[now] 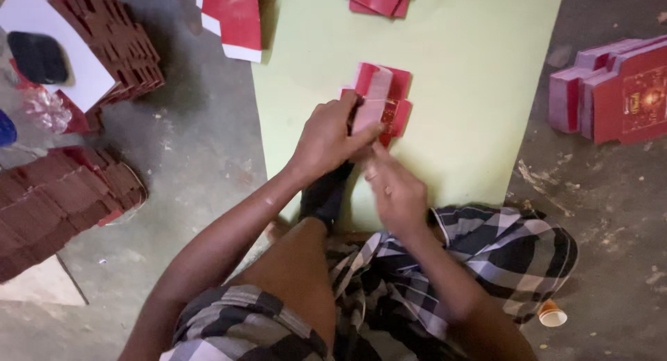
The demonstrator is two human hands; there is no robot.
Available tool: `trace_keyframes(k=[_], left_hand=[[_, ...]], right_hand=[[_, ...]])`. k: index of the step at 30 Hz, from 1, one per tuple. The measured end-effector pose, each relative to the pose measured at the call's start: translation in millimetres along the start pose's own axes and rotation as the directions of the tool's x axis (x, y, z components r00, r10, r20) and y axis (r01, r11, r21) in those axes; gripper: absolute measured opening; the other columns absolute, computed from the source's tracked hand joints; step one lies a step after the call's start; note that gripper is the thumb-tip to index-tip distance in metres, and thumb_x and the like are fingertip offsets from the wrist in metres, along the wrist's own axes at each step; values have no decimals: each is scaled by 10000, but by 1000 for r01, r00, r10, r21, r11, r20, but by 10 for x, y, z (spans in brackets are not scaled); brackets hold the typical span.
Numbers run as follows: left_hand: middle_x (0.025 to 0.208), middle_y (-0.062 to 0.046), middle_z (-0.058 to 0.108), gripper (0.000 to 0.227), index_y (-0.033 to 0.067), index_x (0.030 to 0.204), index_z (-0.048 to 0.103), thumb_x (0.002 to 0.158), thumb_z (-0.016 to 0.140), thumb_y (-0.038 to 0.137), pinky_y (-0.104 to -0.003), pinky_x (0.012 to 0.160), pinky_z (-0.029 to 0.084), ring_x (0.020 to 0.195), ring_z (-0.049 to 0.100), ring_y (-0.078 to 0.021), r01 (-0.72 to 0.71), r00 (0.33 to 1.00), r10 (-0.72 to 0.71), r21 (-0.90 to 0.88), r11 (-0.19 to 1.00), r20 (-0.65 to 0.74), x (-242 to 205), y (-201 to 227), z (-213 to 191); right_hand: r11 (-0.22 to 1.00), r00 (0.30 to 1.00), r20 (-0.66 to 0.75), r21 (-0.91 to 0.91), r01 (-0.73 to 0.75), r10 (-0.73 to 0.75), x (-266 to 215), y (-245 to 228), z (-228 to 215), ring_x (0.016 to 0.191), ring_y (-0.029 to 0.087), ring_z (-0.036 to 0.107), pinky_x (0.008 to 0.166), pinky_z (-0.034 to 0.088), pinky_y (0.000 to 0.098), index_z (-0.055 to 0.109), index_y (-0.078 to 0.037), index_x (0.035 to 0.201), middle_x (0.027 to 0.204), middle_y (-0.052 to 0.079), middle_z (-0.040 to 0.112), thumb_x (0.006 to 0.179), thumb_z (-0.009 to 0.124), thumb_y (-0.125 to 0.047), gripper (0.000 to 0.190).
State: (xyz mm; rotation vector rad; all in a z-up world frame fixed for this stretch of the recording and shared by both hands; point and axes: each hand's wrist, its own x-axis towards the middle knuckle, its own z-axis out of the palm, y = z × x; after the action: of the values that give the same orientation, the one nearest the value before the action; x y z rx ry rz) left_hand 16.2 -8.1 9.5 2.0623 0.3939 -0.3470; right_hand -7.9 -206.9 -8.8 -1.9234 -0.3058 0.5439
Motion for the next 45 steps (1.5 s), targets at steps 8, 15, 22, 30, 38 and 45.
trace_keyframes(k=[8,15,22,30,38,45], left_hand=[[843,-16,682,234,42,1062,687,1001,692,267,-267,715,498,765,565,-31,166,985,-118,-492,854,127,-53,-385,145],[1049,-66,706,238,67,1151,721,990,664,232,-333,849,522,969,660,-193,-210,977,208,42,977,44,-110,-461,195],[1273,-73,628,386,78,1209,711,827,681,123,-379,910,530,1155,609,-260,-397,872,487,513,761,-48,-217,-230,359],[1209,-65,658,373,89,1159,742,790,726,141,-383,879,546,1062,628,-265,-385,889,456,496,778,-26,-200,-282,341],[1276,-44,669,334,146,1208,769,878,787,102,-351,905,565,1067,642,-241,-388,899,419,211,897,-125,-180,-394,200],[1311,-104,645,381,81,1181,754,799,760,89,-383,915,554,1082,636,-291,-423,891,452,410,808,30,-228,-383,238]], right_hand=[[926,940,-15,-166,-338,340,155,476,63,694,332,629,673,473,453,652,-2,861,716,137,627,1101,218,-555,743],[908,930,46,-240,-344,365,180,247,-55,732,356,658,704,490,471,698,-45,804,754,142,666,1078,318,-533,677],[915,977,50,-363,-177,208,202,146,-115,714,344,673,641,494,452,743,-57,843,808,175,695,1010,627,-364,368],[832,816,173,-178,-526,552,334,148,-104,530,237,565,558,459,388,760,-54,817,618,133,610,969,686,-405,389],[962,977,124,-234,-142,175,264,32,-130,599,183,593,558,451,360,738,-37,906,770,112,654,983,686,-305,283],[786,762,192,-157,-597,618,336,-28,-102,560,253,550,577,430,383,783,-25,880,678,179,590,984,740,-374,367]])
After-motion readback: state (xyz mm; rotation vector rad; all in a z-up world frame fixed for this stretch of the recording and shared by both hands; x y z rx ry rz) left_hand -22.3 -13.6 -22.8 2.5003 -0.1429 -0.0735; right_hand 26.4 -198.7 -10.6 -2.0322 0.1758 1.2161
